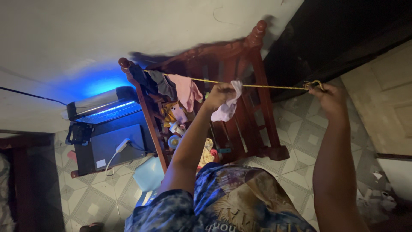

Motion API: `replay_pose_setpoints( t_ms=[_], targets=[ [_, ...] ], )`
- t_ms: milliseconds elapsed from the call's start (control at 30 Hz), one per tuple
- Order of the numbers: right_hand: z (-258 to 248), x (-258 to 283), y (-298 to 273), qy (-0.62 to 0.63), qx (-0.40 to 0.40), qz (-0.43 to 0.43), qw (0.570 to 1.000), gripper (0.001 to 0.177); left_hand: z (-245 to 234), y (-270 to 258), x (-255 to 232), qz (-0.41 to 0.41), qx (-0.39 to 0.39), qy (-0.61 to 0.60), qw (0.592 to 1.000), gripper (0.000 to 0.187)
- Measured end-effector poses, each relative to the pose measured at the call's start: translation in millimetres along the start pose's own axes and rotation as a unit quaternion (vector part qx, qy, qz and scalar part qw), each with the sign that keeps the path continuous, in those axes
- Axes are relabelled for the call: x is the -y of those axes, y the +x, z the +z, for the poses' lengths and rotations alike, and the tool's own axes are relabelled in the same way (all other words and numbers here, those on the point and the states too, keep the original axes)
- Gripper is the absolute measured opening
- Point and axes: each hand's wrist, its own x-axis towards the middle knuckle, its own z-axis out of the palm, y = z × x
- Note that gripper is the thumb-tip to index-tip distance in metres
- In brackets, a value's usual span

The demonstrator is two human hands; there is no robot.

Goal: The person sets up a makeshift clothesline using a yellow rope and hangs several items of laundry, including small garments and underwear, using plastic clips.

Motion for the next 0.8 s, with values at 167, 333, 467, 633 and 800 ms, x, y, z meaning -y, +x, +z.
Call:
replay_pose_setpoints(
  t_ms=[167,333,467,633,800],
  targets=[
    [0,15,-11,0.015,0.004,-0.007,1.000,0.017,25,9,-35,0.039,-0.033,0.173,0.984,0.012],
    [3,-4,14,0.022,0.018,0.009,1.000,0.021,58,14,-56,-0.015,-0.056,0.138,0.989,0.012],
    [4,-25,24,0.036,0.004,0.006,0.999,0.021,103,26,-60,0.061,0.031,0.110,0.992,0.023],
    [1,-15,23,0.077,0.016,-0.059,0.995,0.027,144,45,-81,0.005,0.118,0.000,0.993,0.079],
    [-5,-4,21,0.091,0.026,-0.040,0.995,0.027,195,55,-80,0.122,0.163,0.131,0.970,0.093]
  ],
)
